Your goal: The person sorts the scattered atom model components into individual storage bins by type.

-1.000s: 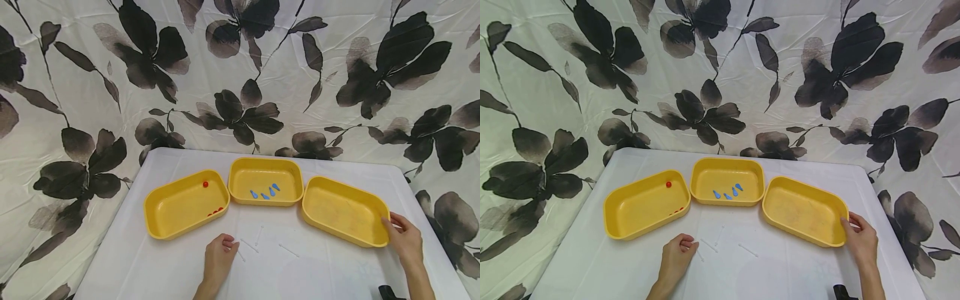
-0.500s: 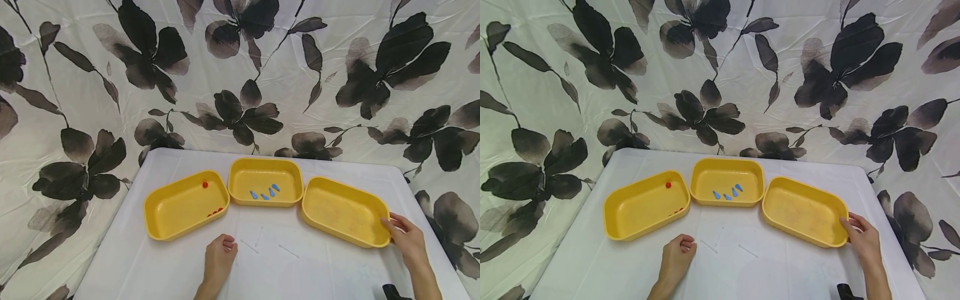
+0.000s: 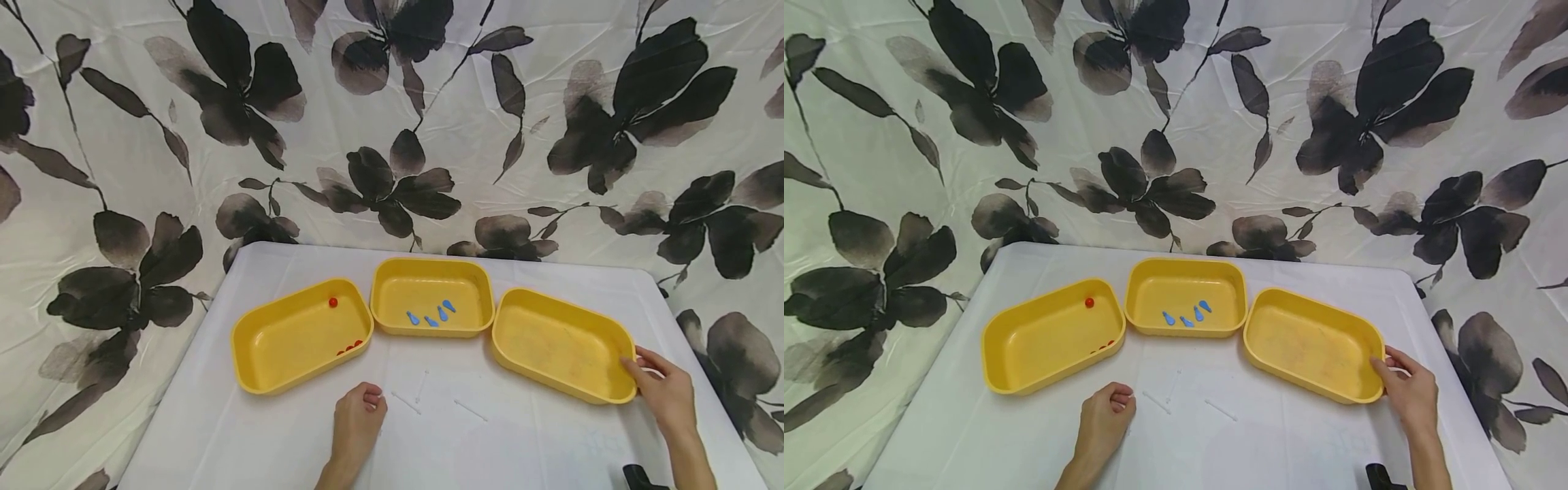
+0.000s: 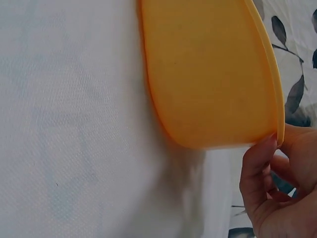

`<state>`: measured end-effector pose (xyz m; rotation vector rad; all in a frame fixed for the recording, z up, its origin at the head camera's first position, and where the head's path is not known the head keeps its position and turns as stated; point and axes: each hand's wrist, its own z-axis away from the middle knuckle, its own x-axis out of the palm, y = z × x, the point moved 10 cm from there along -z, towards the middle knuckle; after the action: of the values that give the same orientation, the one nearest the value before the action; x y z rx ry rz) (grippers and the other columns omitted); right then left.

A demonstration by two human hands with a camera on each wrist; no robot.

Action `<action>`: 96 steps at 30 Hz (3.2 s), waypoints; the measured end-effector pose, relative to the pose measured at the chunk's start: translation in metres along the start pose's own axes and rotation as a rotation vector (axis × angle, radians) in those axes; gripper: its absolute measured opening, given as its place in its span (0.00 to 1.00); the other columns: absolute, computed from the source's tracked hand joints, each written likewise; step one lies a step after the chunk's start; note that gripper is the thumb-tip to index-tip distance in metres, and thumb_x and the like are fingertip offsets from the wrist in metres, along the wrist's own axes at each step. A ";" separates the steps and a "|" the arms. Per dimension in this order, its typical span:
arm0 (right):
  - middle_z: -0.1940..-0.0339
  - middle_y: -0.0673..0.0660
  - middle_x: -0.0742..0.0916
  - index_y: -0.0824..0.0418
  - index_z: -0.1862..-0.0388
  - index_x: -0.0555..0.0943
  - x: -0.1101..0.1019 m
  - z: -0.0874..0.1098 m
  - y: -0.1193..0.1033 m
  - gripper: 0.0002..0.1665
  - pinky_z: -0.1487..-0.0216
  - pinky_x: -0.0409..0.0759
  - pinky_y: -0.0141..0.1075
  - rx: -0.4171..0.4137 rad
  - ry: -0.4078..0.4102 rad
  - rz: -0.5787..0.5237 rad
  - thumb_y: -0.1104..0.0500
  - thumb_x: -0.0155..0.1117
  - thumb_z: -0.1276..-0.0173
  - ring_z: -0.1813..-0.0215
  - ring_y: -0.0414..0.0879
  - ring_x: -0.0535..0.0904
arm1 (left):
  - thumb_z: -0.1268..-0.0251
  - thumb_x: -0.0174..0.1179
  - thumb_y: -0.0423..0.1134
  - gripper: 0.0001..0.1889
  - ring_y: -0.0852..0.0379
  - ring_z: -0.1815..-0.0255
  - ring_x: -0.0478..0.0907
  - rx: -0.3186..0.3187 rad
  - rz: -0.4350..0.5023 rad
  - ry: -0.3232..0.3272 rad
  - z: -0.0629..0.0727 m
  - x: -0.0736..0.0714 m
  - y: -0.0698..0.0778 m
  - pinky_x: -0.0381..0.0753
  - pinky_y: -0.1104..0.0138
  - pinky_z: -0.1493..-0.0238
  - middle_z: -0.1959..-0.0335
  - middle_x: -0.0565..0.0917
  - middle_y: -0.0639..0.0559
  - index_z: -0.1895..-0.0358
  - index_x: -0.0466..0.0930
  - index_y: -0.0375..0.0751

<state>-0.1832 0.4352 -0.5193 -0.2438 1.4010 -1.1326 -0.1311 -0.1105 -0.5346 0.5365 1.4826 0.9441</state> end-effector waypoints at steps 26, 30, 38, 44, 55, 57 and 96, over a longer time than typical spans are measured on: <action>0.63 0.42 0.76 0.67 0.26 0.71 0.000 0.001 0.009 0.37 0.70 0.82 0.25 0.030 0.030 -0.096 0.49 0.67 0.26 0.71 0.32 0.76 | 0.41 0.67 0.26 0.03 0.63 0.73 0.82 0.144 0.097 0.028 -0.019 -0.003 0.024 0.84 0.70 0.67 0.74 0.84 0.55 0.65 0.86 0.34; 0.56 0.50 0.77 0.66 0.25 0.70 0.000 0.000 0.010 0.38 0.69 0.81 0.23 0.052 0.022 -0.087 0.47 0.66 0.26 0.69 0.34 0.75 | 0.40 0.67 0.27 0.02 0.63 0.73 0.82 0.165 0.128 0.020 -0.023 0.000 0.033 0.84 0.70 0.66 0.74 0.84 0.54 0.65 0.86 0.33; 0.54 0.54 0.78 0.65 0.24 0.70 0.001 -0.002 0.010 0.39 0.69 0.81 0.24 0.067 0.015 -0.062 0.45 0.66 0.26 0.69 0.36 0.75 | 0.38 0.66 0.26 0.03 0.60 0.71 0.82 0.166 0.179 -0.022 -0.034 0.006 0.050 0.83 0.70 0.65 0.73 0.84 0.52 0.64 0.85 0.35; 0.62 0.43 0.79 0.65 0.24 0.69 0.001 -0.004 0.012 0.43 0.70 0.82 0.27 0.080 -0.017 -0.074 0.42 0.67 0.28 0.69 0.37 0.76 | 0.39 0.67 0.26 0.02 0.59 0.71 0.82 0.182 0.199 -0.027 -0.040 0.009 0.061 0.83 0.71 0.66 0.73 0.85 0.51 0.64 0.85 0.34; 0.60 0.44 0.80 0.67 0.22 0.65 0.002 -0.006 0.014 0.50 0.68 0.83 0.30 0.086 -0.097 -0.063 0.34 0.61 0.28 0.68 0.39 0.77 | 0.36 0.67 0.27 0.02 0.58 0.69 0.82 0.193 0.196 -0.047 -0.043 0.015 0.069 0.84 0.70 0.64 0.71 0.84 0.50 0.63 0.85 0.33; 0.60 0.45 0.80 0.67 0.22 0.64 0.002 -0.007 0.013 0.49 0.67 0.84 0.30 0.086 -0.110 -0.056 0.34 0.60 0.27 0.68 0.39 0.77 | 0.36 0.68 0.28 0.03 0.59 0.69 0.82 0.189 0.191 -0.052 -0.044 0.015 0.068 0.84 0.71 0.64 0.71 0.84 0.51 0.62 0.84 0.32; 0.46 0.55 0.82 0.67 0.20 0.61 0.004 -0.019 0.007 0.47 0.61 0.83 0.26 0.049 -0.171 -0.058 0.37 0.56 0.23 0.63 0.33 0.78 | 0.34 0.64 0.26 0.04 0.60 0.69 0.82 0.287 0.341 -0.158 -0.056 0.050 0.126 0.83 0.73 0.65 0.69 0.85 0.49 0.59 0.84 0.30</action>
<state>-0.1968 0.4444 -0.5319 -0.3398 1.2204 -1.1641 -0.2182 -0.0141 -0.4659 1.0756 1.4147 0.9282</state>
